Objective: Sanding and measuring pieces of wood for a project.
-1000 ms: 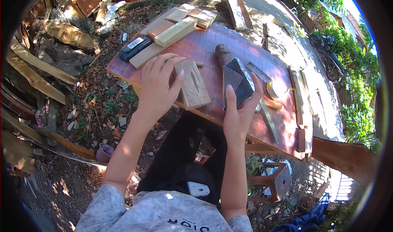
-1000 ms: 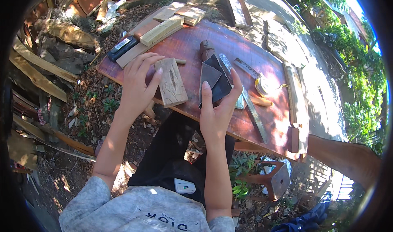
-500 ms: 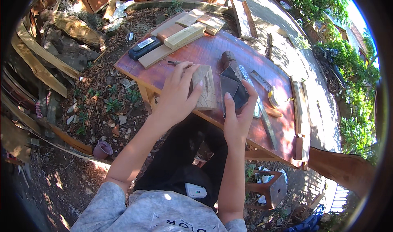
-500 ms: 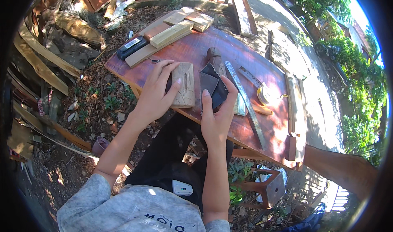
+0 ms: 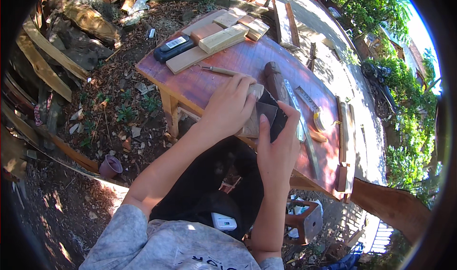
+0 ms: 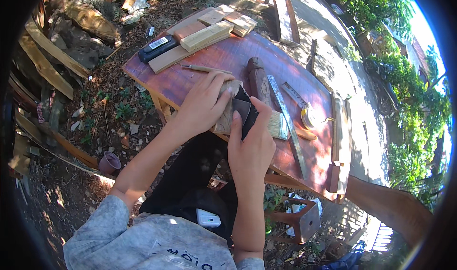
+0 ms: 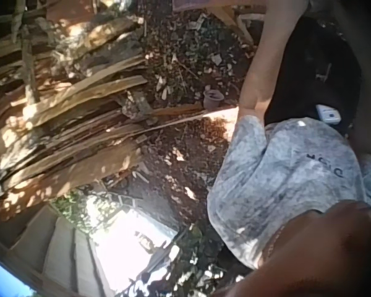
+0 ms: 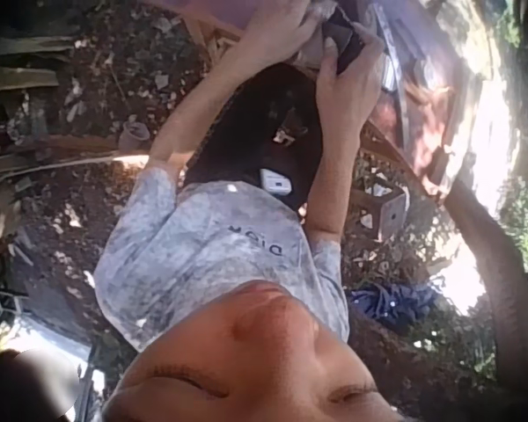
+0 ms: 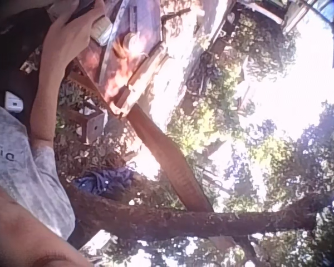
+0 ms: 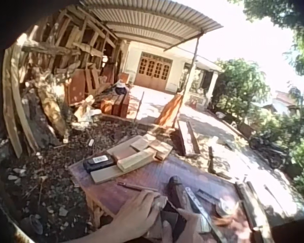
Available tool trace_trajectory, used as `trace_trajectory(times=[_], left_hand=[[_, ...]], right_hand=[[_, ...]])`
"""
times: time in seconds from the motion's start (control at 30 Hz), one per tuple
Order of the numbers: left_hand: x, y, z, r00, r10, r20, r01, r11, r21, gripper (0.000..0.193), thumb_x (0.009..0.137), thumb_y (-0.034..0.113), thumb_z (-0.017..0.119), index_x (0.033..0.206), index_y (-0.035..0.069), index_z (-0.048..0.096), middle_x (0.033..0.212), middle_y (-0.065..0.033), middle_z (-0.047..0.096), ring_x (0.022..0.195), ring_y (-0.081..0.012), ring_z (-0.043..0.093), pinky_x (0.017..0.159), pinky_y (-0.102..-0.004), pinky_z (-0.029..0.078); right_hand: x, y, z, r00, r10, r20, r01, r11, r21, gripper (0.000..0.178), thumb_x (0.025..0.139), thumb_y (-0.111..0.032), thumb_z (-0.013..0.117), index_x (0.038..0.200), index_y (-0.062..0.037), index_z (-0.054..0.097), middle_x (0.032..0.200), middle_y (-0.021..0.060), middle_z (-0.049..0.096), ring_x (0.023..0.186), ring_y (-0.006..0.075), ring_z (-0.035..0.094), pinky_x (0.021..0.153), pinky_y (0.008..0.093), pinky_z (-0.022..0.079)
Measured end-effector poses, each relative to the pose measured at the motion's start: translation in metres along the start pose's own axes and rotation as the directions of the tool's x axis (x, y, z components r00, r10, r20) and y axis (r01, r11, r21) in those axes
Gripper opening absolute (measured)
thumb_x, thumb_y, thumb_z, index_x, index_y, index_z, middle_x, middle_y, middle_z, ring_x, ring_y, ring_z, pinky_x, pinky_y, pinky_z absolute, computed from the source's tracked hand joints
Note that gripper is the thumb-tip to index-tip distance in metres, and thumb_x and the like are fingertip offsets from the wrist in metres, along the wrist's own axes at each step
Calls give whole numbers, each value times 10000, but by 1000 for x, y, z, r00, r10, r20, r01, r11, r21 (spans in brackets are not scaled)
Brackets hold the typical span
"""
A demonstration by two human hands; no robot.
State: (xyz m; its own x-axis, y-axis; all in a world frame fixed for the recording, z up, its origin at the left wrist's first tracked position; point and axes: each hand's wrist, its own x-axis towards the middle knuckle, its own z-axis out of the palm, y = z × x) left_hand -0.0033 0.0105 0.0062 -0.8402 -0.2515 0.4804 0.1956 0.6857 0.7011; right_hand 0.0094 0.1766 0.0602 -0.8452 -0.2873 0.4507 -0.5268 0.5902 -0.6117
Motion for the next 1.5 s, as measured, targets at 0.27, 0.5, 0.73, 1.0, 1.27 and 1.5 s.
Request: trace_trajectory(times=[0.27,0.5,0.73,1.0,1.27,1.5], left_hand=[[-1,0,3,999,-39,-29,39,999,4,330,1086,197,556,1369,39,616,1332,-173,653,1274,-409,636,1064,-520,505],[-2,-3,0,999,7,-33,-6,1000,27,323,1102,218,559,1377,60,617,1318,-173,655,1256,-415,643,1032,-523,520],[-1,-3,2,999,-25,-27,26,1000,15,321,1107,219,562,1381,61,619,1318,-174,653,1257,-417,641,1033,-523,517],[-1,-4,1,998,6,-62,-6,1000,14,315,1110,216,564,1375,59,627,1326,-167,648,1253,-411,644,1030,-522,518],[-1,-3,0,999,-2,-32,2,1000,18,306,1102,208,571,1368,67,625,1292,-167,644,1248,-405,640,1029,-521,519],[-3,-2,2,999,33,-18,-33,999,11,308,1095,210,577,1364,69,626,1292,-166,641,1236,-407,642,1025,-526,519]], right_hand=[[-3,-7,-9,993,-111,47,115,988,-103,347,1089,-129,643,1414,-70,536,1028,277,762,883,485,757,730,547,568],[8,-15,-1,989,-125,81,142,955,-260,352,1078,-109,651,1412,-86,542,1045,242,781,846,436,768,668,510,564],[1,-24,-18,980,-141,143,177,944,-280,348,1073,-101,641,1405,-100,537,1046,217,782,820,425,761,646,503,554],[11,-18,-3,978,-170,117,197,941,-276,343,1067,-77,636,1393,-92,529,998,220,767,796,436,743,638,510,541],[10,-16,2,972,-218,85,233,933,-273,351,1052,-60,641,1386,-80,534,1005,226,764,804,436,746,650,517,545],[2,-30,-12,974,-142,179,196,921,-336,325,1072,-70,620,1387,-75,538,1017,233,765,841,439,748,655,514,549]])
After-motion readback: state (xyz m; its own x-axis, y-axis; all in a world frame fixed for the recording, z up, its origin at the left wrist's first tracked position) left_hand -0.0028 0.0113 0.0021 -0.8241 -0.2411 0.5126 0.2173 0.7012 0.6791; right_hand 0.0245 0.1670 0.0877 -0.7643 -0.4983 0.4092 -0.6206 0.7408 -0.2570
